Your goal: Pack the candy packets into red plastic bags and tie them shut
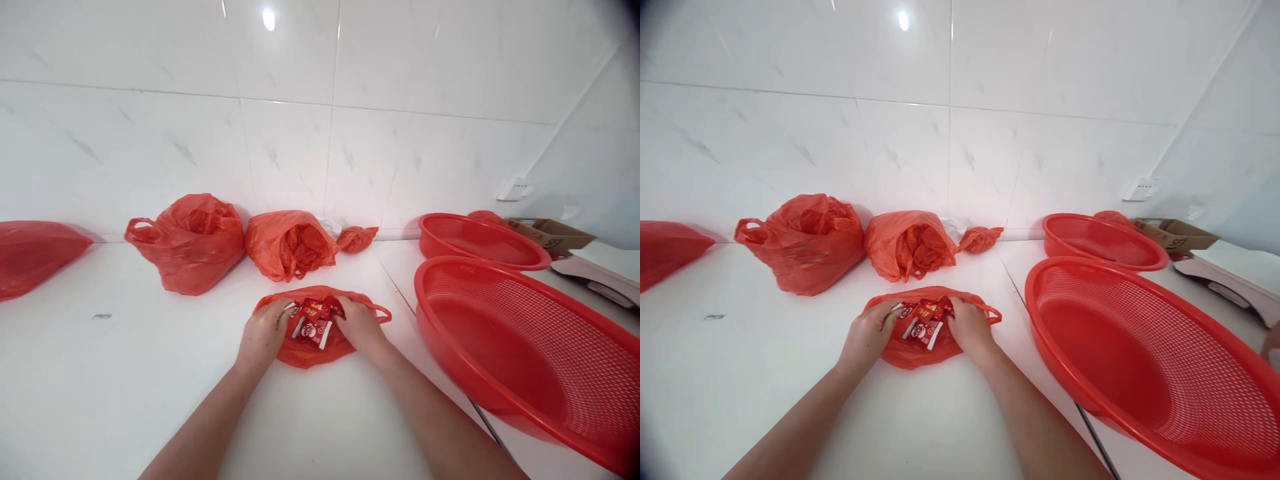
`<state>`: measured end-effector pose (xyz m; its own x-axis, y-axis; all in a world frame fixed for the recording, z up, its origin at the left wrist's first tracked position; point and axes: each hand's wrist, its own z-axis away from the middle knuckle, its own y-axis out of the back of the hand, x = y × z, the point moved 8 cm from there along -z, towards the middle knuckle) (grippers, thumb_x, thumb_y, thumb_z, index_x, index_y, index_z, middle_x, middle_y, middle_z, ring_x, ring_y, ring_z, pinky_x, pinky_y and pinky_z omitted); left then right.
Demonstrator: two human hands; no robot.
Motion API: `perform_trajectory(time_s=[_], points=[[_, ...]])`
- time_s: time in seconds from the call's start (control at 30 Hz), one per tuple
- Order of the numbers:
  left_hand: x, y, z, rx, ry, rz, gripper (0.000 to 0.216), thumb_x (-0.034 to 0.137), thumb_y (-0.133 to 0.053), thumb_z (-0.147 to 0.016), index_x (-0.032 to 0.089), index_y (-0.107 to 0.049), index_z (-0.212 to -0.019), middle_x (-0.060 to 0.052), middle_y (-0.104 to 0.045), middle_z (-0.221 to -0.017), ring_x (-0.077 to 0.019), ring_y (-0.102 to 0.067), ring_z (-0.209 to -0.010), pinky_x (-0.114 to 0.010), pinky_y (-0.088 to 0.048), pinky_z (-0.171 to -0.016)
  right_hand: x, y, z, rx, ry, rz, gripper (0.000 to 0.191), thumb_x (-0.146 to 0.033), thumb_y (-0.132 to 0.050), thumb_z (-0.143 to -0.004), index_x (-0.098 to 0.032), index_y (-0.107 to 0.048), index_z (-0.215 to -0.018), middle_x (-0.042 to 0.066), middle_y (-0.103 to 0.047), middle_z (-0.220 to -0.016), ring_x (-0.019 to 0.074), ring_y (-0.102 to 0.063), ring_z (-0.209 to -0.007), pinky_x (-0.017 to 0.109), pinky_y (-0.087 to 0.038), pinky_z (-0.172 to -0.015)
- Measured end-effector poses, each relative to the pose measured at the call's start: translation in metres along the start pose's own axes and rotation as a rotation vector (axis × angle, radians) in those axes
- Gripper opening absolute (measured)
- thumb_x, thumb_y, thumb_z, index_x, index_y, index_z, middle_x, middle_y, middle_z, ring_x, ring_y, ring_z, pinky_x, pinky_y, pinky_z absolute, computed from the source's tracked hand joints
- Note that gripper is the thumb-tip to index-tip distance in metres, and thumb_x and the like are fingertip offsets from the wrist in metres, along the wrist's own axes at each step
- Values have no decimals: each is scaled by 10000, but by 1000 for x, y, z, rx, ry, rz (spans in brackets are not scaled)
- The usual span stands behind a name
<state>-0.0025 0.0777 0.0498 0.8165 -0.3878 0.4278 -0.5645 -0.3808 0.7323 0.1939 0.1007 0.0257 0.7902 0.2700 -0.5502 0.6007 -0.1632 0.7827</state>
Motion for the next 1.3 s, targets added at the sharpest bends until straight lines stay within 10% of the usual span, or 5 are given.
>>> perform_trajectory(time_s=[0.37, 0.83, 1.3], points=[[-8, -7, -2, -11, 17, -88, 238, 276, -479, -815, 276, -628, -1000, -8, -706, -965, -225, -661, -768, -304, -511, -608, -1, 7, 1, 86, -84, 120, 348, -155, -454, -766, -235, -572, -1083, 33, -674, -875, 194, -615, -777, 283, -417, -656], [-4, -9, 0, -77, 16, 24, 405, 92, -380, -766, 271, -606, -1051, 26, -686, -1029, -172, -639, -894, -258, -497, -750, -2, 20, 2, 200, -50, -548, 248, -316, -387, -888, -199, -606, -886, 1, -633, -835, 144, -564, -778, 257, -418, -716], [-2, -4, 2, -94, 166, 199, 263, 199, -392, -859, 259, -531, -1075, -2, -670, -964, -192, -621, -874, -305, -466, -740, -3, 9, 5, 81, -125, -708, 189, -383, -538, -808, -201, -588, -811, -20, -545, -652, 130, -507, -598, 252, -430, -560]])
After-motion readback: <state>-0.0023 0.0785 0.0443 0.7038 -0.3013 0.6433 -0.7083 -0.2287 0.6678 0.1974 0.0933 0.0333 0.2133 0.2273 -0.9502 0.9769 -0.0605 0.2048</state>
